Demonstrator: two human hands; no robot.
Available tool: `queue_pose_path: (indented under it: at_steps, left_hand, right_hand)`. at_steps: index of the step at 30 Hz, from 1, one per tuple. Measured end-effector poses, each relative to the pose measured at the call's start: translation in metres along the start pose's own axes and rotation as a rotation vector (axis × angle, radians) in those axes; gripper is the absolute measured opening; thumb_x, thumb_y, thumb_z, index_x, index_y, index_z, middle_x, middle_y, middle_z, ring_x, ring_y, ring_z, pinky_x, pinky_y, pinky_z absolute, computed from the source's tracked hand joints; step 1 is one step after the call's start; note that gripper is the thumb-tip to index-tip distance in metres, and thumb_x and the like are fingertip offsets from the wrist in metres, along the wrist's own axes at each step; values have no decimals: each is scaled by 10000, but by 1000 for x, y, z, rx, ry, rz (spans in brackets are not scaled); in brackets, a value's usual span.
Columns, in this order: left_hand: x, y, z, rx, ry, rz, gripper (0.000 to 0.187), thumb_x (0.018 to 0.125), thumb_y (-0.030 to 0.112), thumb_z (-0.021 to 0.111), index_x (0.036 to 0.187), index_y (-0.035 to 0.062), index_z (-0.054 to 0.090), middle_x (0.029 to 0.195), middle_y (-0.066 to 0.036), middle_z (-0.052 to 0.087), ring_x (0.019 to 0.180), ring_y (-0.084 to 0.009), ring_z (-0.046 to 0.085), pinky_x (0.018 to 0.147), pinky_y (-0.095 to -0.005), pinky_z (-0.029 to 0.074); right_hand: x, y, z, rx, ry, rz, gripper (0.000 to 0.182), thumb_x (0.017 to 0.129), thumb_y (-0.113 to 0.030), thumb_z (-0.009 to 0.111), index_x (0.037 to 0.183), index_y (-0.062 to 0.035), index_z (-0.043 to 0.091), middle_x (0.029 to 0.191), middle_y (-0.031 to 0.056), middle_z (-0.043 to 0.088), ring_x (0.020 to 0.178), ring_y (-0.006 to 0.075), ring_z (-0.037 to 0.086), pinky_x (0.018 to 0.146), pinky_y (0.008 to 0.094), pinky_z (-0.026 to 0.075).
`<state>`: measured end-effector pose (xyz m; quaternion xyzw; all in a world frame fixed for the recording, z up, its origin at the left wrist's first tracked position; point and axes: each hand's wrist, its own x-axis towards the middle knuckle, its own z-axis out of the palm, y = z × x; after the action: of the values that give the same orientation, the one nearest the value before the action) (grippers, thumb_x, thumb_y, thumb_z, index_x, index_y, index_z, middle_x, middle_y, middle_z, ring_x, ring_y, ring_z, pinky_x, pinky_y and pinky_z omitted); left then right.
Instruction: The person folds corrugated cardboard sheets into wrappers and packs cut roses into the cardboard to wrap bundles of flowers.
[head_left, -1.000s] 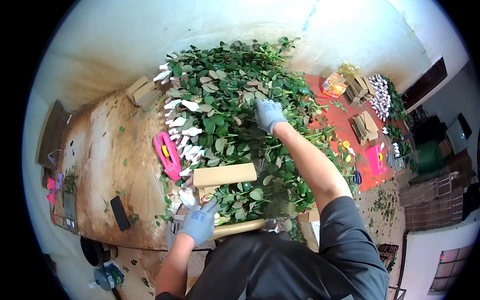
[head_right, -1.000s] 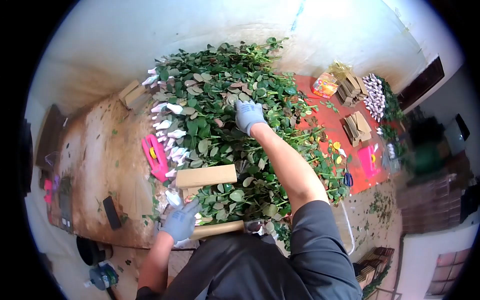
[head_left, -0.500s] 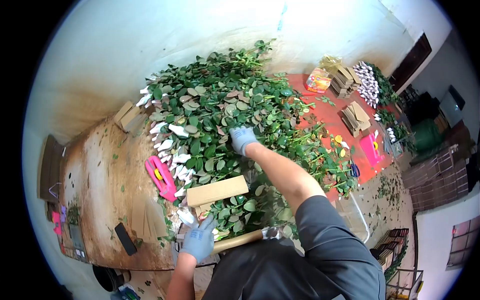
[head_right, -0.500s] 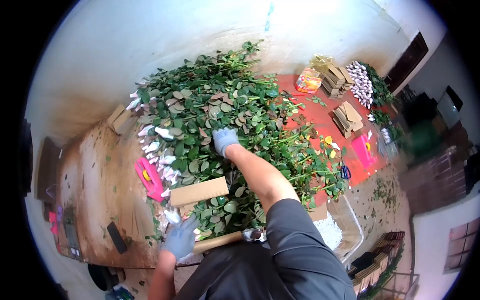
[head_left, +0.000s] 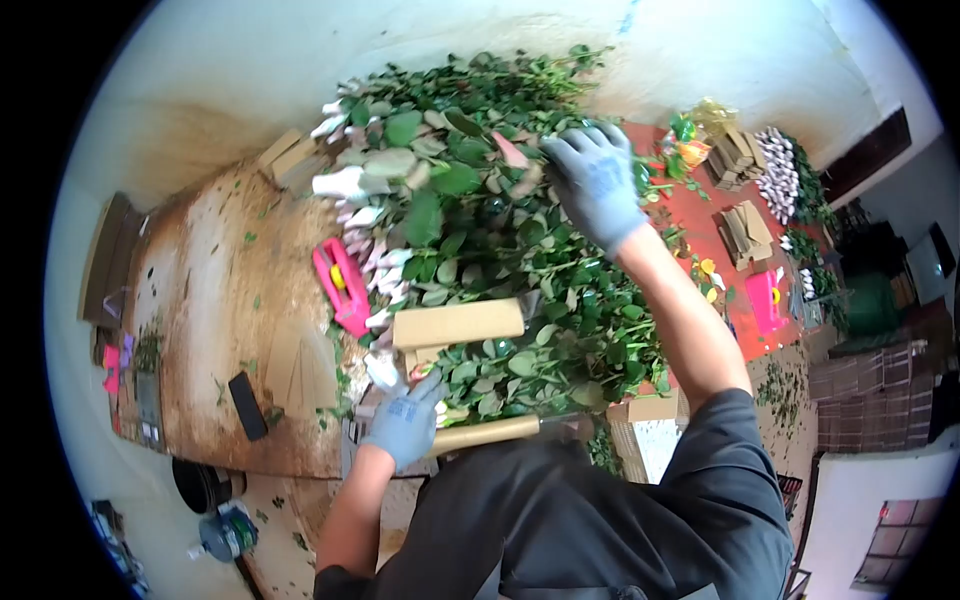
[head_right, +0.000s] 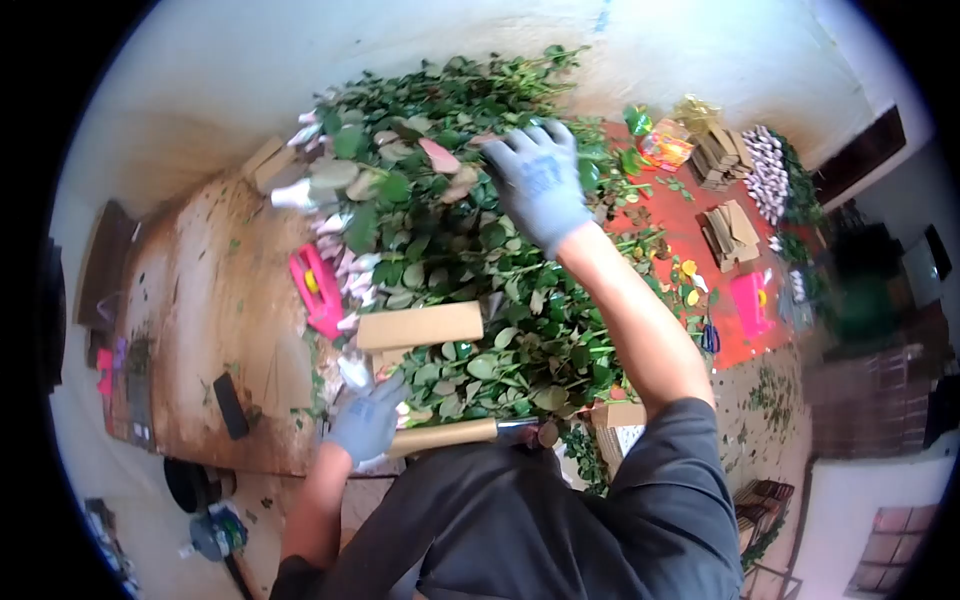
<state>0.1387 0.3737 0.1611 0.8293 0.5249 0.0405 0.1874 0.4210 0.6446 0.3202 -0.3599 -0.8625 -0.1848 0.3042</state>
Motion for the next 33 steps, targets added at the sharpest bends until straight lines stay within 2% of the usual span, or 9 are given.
queue_pose_path:
  at_steps: [7,9,13,14,19,22,25,29,33]
  left_hand:
    - [0,-4,4,65,76,89,416,899,118,576,1308,44,593,1378,-209,574,1136,-372,628,942,-462,510]
    - [11,15,-32,-112,-372,-266,415,906,132,566,1307,30,596,1378,-215,573,1153,-355,625,962,-448,503]
    - [1,3,-5,-5,-99,-78,459,916,143,555,1358,26,589,1476,-158,521,1192,-318,608,1031,-421,467]
    - [1,0,2,-10,0,-38,472,923,176,549,1377,59,600,1486,-80,525,1022,-282,611,1000,-416,451]
    - [-1,-1,5,-7,-56,-56,471,932,169,531,1383,53,595,1500,-84,519,1055,-278,609,1023,-409,442]
    - [-1,-2,6,5,-47,-25,466,935,165,524,1382,53,589,1476,-105,535,1099,-286,607,1034,-420,441]
    - [-1,0,3,18,-42,-17,446,936,165,526,1363,52,585,1440,-129,551,1138,-304,605,1014,-436,460]
    - [8,-1,-5,37,-242,-99,417,934,163,542,1337,59,579,1406,-139,565,1142,-329,608,957,-454,505]
    - [5,1,-4,-30,-66,-48,393,918,156,578,1302,79,601,1373,-127,581,1144,-344,608,968,-459,507]
  right_hand:
    - [-132,-59,-28,169,-505,-39,197,834,-171,707,1021,-151,648,931,68,595,968,284,583,926,449,407]
    - [-167,-68,-16,200,-550,23,185,832,-197,722,1003,-156,664,909,56,610,959,282,593,923,445,407]
    - [-215,-79,15,118,-658,134,183,837,-246,721,1006,-180,693,954,57,643,995,284,608,929,459,405]
    - [-212,-85,17,74,-755,193,197,846,-270,702,1025,-188,704,991,68,644,1040,290,604,1020,523,380]
    - [-192,-109,1,-231,-751,193,188,851,-222,670,1024,-154,702,1091,98,641,1090,311,586,1105,643,303]
    - [-164,-130,-22,-253,-602,168,281,834,-168,655,1111,-126,654,1137,95,622,1092,294,584,1070,597,348]
    - [-136,-165,-28,197,-615,99,296,808,-122,651,1102,-123,619,967,71,597,929,253,632,804,373,525]
    - [-140,-199,37,315,-540,-66,289,858,-182,620,1137,-104,622,986,80,639,872,236,670,725,373,547]
    - [-154,-200,91,259,-604,-223,189,886,-202,599,1022,-79,647,890,104,645,779,245,680,633,363,538]
